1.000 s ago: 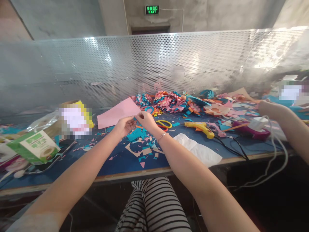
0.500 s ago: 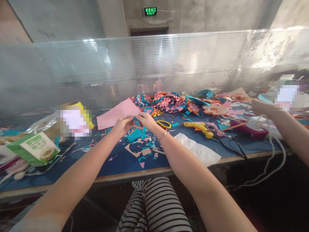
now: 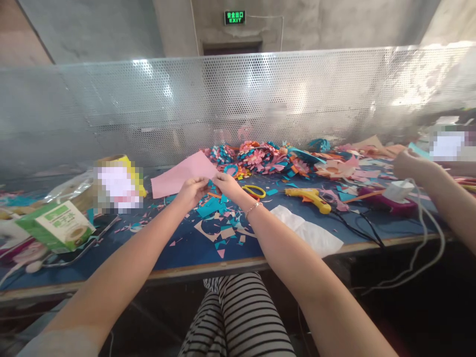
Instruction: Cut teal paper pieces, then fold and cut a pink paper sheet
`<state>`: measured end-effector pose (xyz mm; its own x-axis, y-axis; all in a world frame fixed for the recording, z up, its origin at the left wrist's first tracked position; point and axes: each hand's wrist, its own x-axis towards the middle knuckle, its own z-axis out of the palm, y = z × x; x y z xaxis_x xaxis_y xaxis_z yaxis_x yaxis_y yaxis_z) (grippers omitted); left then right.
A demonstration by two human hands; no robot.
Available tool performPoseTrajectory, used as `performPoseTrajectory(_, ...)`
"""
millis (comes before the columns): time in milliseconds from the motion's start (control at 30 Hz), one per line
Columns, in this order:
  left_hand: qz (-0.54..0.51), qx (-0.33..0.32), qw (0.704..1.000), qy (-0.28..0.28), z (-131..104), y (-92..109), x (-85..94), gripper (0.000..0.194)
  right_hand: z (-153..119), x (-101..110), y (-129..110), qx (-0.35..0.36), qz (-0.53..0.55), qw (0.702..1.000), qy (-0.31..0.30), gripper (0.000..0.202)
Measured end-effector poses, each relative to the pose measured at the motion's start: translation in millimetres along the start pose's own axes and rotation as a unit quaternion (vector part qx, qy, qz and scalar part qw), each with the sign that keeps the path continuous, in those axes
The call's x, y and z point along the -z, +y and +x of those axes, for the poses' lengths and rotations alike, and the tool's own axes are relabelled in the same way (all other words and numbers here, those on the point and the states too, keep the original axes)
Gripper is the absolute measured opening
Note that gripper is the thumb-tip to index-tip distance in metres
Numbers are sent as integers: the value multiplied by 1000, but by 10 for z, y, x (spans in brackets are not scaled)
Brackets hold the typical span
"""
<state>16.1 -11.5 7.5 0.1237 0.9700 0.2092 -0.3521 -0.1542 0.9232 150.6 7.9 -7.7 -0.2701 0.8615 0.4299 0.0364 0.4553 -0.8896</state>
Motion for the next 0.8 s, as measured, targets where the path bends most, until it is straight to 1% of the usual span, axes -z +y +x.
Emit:
performPoseTrajectory(133, 1, -13, 1000, -8, -2, 1, 2, 13, -34, 0, -95, -25, 51, 998, -14, 19)
performPoseTrajectory(233, 6, -20, 1000, 5, -2, 4, 18, 16, -56, 20, -139, -45, 78, 996, -13, 17)
performPoseTrajectory(367, 17, -23, 999, 29, -2, 19, 36, 19, -59, 31, -144, -50, 48, 998, 7, 26)
performPoseTrajectory(500, 12, -19, 999, 26, -15, 34, 25, 18, -46, 21, -111, -5, -17, 1000, -2, 26)
performPoseTrajectory(600, 4, -16, 999, 27, -27, 32, -1, 16, -41, 28, -100, 30, -36, 999, -2, 26)
performPoseTrajectory(700, -5, -20, 999, 33, -31, 18, -28, 14, -41, 48, -114, 42, -38, 998, 0, 28)
performPoseTrajectory(800, -11, -25, 999, 37, -11, 20, -21, 13, -46, 85, -129, 39, -21, 999, -10, 27)
